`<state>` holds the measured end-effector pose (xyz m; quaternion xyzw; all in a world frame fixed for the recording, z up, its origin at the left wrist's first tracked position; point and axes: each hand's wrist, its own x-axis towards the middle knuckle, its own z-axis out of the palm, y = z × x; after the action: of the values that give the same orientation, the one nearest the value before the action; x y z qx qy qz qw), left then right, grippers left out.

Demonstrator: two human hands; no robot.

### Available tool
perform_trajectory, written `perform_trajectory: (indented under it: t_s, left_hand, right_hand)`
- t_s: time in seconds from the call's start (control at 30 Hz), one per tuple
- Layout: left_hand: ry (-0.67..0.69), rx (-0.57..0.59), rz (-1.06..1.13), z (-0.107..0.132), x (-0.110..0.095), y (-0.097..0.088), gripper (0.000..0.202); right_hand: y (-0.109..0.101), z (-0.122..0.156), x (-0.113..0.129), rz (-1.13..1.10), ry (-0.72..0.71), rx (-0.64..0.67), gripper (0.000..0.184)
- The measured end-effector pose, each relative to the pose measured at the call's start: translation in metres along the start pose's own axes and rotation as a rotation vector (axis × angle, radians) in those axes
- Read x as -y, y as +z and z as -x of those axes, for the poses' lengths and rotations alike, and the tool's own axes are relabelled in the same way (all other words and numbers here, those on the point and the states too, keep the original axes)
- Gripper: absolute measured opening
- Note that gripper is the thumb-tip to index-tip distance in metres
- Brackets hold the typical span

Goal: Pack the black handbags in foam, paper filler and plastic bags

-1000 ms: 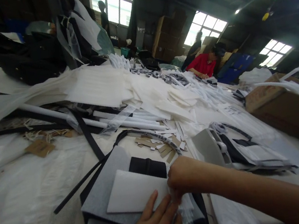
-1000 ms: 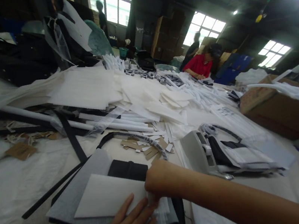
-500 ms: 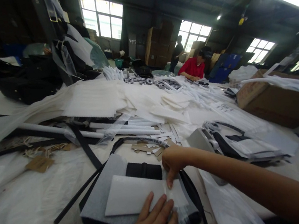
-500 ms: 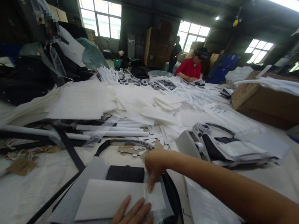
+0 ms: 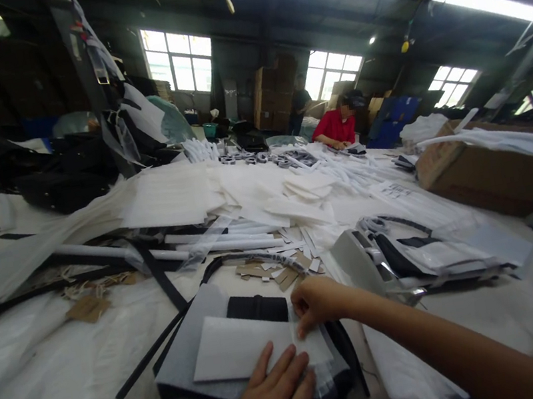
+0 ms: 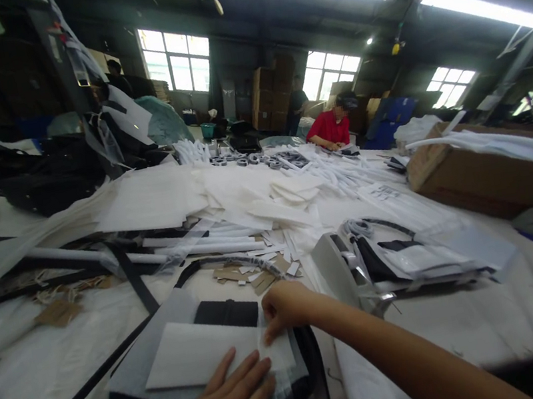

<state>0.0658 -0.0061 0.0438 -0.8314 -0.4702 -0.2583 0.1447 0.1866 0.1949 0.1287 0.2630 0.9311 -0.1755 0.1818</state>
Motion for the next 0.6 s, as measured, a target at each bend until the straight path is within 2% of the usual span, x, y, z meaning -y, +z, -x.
perform_trajectory:
  t_s: [0.1,0.2,0.3,0.37,0.43,0.5,0.57,0.6]
  left_hand:
    - [-0.051,0.095,0.086,-0.001,-0.002,-0.003,0.056]
    - [-0.118,0.167,0.158,-0.005,-0.005,-0.011,0.067]
    - [-0.162,0.215,0.206,-0.01,-0.008,-0.022,0.072]
    - [-0.191,0.23,0.233,-0.013,-0.01,-0.03,0.073]
    - [-0.214,0.236,0.27,-0.015,-0.013,-0.037,0.072]
    - [-0.238,0.231,0.313,-0.017,-0.016,-0.043,0.07]
    - [-0.28,0.201,0.365,-0.02,-0.017,-0.049,0.067]
    - [-0.304,0.179,0.393,-0.021,-0.017,-0.052,0.064]
  right_hand:
    - [0.0,-0.009,-0.005,-0.034,0.008,0.006,0.036]
    - [-0.004,-0.005,-0.005,-0.051,0.011,-0.048,0.031]
    - [-0.004,0.015,0.005,-0.032,0.042,-0.228,0.021]
    - [0.006,0.037,0.017,-0.018,0.063,-0.382,0.022]
    - [0.03,0.061,0.029,-0.022,0.05,-0.5,0.03]
    - [0.066,0.081,0.037,-0.035,-0.002,-0.578,0.034]
    - [0.105,0.091,0.039,0.099,-0.166,-0.744,0.053]
    - [0.121,0.092,0.038,0.182,-0.194,-0.81,0.064]
